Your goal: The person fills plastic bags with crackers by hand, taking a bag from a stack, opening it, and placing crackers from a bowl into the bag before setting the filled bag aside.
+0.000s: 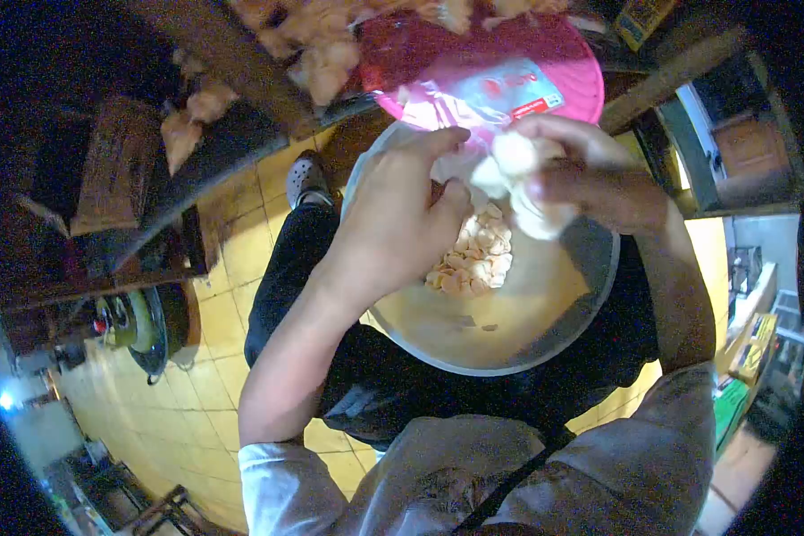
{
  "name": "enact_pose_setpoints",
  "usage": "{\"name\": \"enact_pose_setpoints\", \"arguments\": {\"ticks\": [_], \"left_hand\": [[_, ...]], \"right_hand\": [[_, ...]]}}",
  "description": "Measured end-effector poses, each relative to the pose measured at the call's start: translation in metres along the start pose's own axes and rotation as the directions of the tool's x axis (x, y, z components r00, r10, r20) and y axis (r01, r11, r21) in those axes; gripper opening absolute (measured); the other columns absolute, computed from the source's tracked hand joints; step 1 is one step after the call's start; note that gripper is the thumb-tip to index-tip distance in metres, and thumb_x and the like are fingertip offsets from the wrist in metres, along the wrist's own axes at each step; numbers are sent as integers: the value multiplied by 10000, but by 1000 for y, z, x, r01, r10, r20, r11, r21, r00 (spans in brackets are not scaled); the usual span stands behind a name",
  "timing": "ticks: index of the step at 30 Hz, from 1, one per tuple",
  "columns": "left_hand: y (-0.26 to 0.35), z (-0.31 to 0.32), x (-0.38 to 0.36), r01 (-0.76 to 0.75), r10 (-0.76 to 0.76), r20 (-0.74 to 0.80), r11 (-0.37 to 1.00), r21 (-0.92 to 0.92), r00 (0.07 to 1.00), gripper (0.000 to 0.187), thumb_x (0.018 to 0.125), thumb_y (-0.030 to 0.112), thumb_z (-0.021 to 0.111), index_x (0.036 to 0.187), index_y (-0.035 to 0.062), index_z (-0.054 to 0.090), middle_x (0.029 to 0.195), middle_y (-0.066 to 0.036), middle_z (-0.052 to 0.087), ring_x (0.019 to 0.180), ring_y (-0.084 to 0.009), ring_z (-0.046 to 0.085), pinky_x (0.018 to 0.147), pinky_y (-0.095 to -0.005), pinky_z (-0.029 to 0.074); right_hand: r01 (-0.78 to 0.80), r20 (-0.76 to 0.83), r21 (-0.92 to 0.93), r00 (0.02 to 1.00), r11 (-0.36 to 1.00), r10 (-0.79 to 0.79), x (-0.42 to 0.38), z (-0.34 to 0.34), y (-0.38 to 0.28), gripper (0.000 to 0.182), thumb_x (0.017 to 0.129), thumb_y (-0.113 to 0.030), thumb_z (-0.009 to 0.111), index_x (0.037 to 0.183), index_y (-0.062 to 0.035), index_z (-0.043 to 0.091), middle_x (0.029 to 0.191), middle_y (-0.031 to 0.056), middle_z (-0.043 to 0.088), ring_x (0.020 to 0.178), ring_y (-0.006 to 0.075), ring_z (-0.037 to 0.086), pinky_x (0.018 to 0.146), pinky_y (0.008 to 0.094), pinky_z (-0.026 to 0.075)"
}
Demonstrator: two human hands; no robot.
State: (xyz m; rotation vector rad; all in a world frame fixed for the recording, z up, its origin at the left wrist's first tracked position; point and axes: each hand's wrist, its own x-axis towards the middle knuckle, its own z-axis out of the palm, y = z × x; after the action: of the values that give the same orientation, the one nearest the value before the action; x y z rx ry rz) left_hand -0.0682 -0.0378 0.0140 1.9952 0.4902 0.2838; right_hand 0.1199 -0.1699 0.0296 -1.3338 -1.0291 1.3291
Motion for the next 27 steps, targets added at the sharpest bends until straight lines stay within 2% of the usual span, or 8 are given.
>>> {"name": "enact_pose_setpoints", "arguments": {"ticks": [3, 4, 7, 14, 18, 20, 23, 27], "left_hand": [[11, 11, 0, -26, 41, 96, 987, -158, 994, 531, 855, -39, 545, 1370, -34, 419, 1123, -139, 615, 856, -162, 676, 702, -270, 542], [16, 14, -3, 72, -46, 141, 979, -189, 989, 631, 841, -47, 571, 1433, -14, 354, 1080, -112, 610, 852, -138, 650, 716, -265, 533], [15, 18, -3, 56, -42, 131, 993, -103, 990, 709, 824, -54, 592, 1470, 1, 305, 1111, -105, 609, 834, -125, 637, 719, -265, 528], [4, 23, -6, 7, 40, 183, 968, -250, 982, 711, 831, -19, 647, 1468, 31, 333, 1114, -90, 618, 792, -110, 617, 702, -265, 515], [9, 22, -5, -100, 96, 60, 993, 63, 994, 552, 847, -37, 627, 1370, 23, 462, 1070, -105, 625, 754, -113, 619, 673, -260, 516], [9, 21, -5, -83, 81, 16, 985, 149, 997, 503, 851, -47, 615, 1335, 18, 494, 1057, -114, 625, 741, -115, 621, 659, -261, 518], [2, 21, -3, -3, 3, -1, 1000, -8, 1000, 476, 860, -43, 600, 1322, 4, 496, 987, -104, 636, 733, -114, 626, 632, -265, 520], [1, 18, -2, 3, 0, 36, 997, -75, 999, 418, 884, -10, 586, 1297, -17, 522, 962, -90, 661, 778, -116, 641, 647, -262, 529]], "right_hand": [[-118, -45, -87, 992, 989, 115, 2, 4, -3, 400, 820, -192, 712, 1147, -15, 563, 947, 36, 616, 877, 115, 606, 765, 266, 511], [-42, -50, -177, 998, 983, 33, 7, 2, 11, 412, 835, -156, 689, 1186, -11, 527, 945, 41, 615, 874, 121, 609, 755, 281, 524], [95, -91, -203, 989, 975, -116, 4, 9, 20, 457, 863, -170, 700, 1230, -44, 460, 1013, 50, 583, 927, 148, 623, 754, 299, 544], [-170, -194, -348, 975, 922, 106, -3, 17, 7, 500, 883, -152, 682, 1266, -36, 382, 1064, 103, 579, 975, 189, 620, 794, 333, 547], [-21, -144, -658, 985, 753, -99, 2, 12, 19, 532, 881, -178, 684, 1285, -40, 366, 1087, 92, 585, 996, 180, 608, 806, 335, 544], [-173, -125, -89, 979, 981, 161, 0, 19, 11, 537, 875, -183, 685, 1290, -44, 374, 1096, 75, 586, 995, 168, 597, 798, 324, 536], [-161, -66, 186, 982, 969, 176, -7, 27, 4, 533, 882, -146, 657, 1321, -56, 370, 1120, 62, 582, 974, 165, 598, 800, 318, 529], [-70, -86, -5, 994, 998, 69, 0, 18, 33, 469, 873, -83, 612, 1301, -36, 424, 1071, 71, 607, 968, 168, 607, 813, 318, 522]]}}
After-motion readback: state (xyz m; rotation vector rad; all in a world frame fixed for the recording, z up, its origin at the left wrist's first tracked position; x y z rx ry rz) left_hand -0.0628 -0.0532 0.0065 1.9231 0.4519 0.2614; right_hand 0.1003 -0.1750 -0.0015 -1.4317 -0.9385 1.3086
